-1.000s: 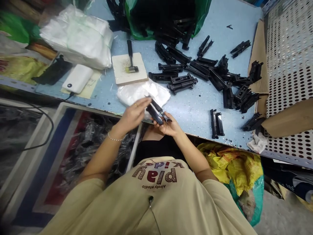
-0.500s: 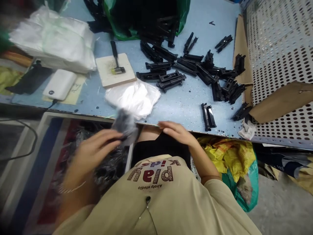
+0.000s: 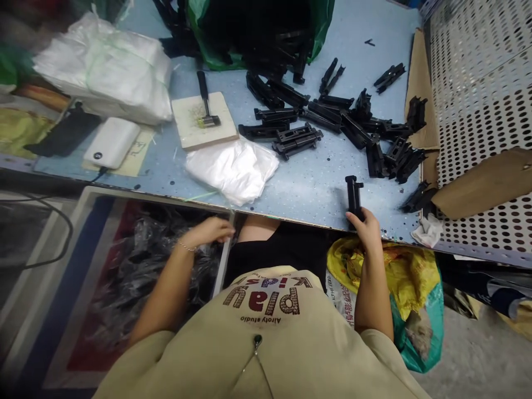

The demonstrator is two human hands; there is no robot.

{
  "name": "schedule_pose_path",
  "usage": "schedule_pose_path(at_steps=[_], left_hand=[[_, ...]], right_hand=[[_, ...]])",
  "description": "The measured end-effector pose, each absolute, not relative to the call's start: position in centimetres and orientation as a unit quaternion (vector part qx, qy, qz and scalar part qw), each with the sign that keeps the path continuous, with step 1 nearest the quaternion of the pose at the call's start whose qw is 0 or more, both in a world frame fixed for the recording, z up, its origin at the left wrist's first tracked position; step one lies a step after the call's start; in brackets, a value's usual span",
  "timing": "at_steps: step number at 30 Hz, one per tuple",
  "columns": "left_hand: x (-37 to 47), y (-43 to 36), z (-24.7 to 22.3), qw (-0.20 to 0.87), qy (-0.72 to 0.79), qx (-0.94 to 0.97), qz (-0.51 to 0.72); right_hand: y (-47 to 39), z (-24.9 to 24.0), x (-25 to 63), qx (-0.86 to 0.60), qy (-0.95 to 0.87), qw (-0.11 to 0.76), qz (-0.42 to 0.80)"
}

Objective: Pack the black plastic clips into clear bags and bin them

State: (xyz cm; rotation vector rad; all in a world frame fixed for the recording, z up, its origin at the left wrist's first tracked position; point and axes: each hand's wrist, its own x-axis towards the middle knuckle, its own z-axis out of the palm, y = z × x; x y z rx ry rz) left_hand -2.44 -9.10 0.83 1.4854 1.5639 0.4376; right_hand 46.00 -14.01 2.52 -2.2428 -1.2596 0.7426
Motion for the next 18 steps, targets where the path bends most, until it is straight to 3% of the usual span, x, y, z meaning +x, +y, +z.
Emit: schedule_pose_path(at_steps=[3,6,8,15,18], left_hand=[[0.9,-5.9,3.0,0.431,0.578,0.668,0.187],[4.6,-2.2,3.2,0.257,0.596,0.728,0.221],[5.8,-0.2,2.5,0.236,0.603,0.728,0.225],[3.4,2.3,1.3,0.501,0.6,0.506,0.364],[3.1,2.2,1.6,0.543,0.585,0.468,0.378]], right_hand=[[-12.0,2.3,40.8,-0.72,-0.416,0.369,0.414],[-9.3,2.0,34.8,-0.628,-0.381,0.423,0.531],[-7.6,2.1,31.9,-0.576,-0.358,0.435,0.593],[-3.3,4.4,26.9,-0.444,-0.299,0.441,0.721],[-1.5,5.0,24.9,-0.417,-0.291,0.459,0.729]])
